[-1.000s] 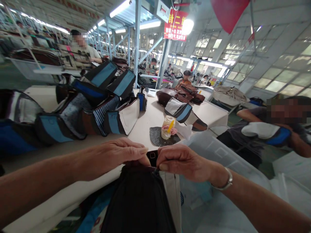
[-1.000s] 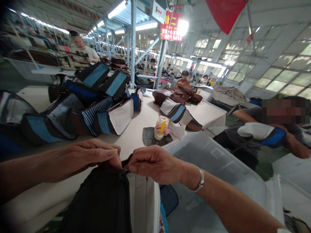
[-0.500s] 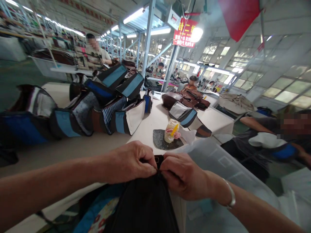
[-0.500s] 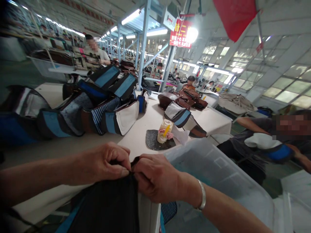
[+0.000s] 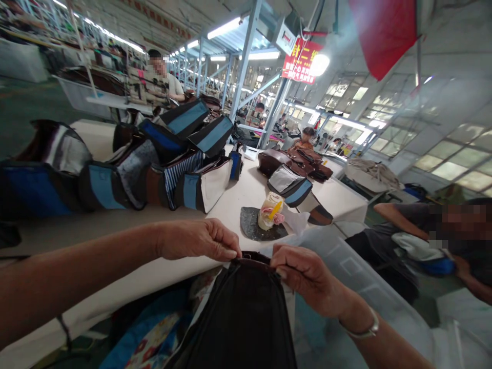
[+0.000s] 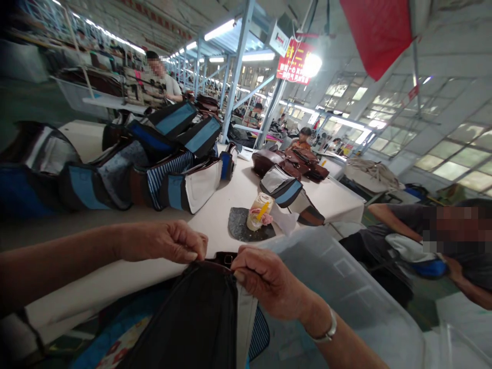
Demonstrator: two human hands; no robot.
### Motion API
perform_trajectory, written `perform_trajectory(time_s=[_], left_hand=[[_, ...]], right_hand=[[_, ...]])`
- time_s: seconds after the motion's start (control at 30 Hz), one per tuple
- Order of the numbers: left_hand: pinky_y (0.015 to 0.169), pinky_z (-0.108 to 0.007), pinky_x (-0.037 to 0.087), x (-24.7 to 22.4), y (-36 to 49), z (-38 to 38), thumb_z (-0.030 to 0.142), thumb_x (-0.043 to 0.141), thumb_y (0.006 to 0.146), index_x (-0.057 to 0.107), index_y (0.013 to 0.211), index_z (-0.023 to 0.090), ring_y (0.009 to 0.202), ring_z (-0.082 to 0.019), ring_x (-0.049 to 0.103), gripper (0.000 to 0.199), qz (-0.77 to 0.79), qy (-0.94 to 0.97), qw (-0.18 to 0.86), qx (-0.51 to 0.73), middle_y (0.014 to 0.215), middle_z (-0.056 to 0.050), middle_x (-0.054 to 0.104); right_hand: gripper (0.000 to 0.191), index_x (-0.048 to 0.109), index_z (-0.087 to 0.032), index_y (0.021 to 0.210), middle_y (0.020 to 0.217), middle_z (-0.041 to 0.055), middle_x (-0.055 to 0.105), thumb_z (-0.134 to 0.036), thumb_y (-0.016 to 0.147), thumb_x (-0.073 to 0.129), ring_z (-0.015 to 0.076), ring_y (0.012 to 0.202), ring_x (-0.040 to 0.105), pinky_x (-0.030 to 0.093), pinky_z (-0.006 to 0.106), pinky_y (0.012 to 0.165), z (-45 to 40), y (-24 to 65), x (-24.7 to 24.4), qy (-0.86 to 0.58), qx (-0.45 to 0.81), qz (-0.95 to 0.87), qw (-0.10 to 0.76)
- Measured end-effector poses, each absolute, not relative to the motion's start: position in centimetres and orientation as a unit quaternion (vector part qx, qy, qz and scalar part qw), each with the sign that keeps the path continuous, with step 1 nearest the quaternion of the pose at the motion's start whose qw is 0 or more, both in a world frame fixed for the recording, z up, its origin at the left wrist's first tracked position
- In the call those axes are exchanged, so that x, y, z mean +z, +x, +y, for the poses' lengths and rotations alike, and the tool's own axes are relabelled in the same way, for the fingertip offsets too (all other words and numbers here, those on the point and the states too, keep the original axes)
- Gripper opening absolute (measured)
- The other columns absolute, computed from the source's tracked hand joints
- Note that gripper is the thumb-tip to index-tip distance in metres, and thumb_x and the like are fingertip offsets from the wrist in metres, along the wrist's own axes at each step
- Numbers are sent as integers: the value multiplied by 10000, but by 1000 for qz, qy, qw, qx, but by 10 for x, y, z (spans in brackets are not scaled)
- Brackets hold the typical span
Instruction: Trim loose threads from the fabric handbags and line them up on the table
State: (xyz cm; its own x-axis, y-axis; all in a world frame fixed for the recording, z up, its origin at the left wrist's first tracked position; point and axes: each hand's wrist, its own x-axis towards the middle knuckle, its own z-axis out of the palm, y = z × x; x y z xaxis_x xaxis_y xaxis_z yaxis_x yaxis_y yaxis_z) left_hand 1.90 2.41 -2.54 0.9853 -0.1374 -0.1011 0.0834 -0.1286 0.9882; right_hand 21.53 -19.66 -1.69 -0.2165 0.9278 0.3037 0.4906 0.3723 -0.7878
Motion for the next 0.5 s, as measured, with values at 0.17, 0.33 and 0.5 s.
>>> perform_trajectory(time_s=[0.17, 0.33, 0.5], left_hand=[[778, -256, 405, -22, 17, 18, 479, 671, 926, 717, 888, 130, 823, -168, 516, 355, -10, 783, 618, -69, 851, -15, 588], [730, -250, 405, -10, 18, -4, 430, 503, 1008, 644, 889, 168, 801, -170, 529, 321, 15, 882, 470, -13, 847, -5, 595], [718, -236, 405, -6, 33, -19, 468, 430, 1030, 585, 867, 195, 809, -169, 528, 354, 35, 907, 420, -15, 861, 0, 581]], right_hand=[[190, 588, -148, 893, 782, -7, 468, -244, 1044, 523, 104, 714, 425, 336, 237, 662, -201, 220, -26, -506, 273, -718, 393], [377, 582, -134, 856, 743, -9, 452, -425, 1069, 473, 99, 670, 392, 314, 239, 615, -199, 233, -19, -523, 376, -660, 387], [413, 524, -150, 838, 702, -37, 413, -483, 1065, 435, 79, 626, 350, 297, 214, 559, -181, 233, 22, -532, 412, -687, 276]])
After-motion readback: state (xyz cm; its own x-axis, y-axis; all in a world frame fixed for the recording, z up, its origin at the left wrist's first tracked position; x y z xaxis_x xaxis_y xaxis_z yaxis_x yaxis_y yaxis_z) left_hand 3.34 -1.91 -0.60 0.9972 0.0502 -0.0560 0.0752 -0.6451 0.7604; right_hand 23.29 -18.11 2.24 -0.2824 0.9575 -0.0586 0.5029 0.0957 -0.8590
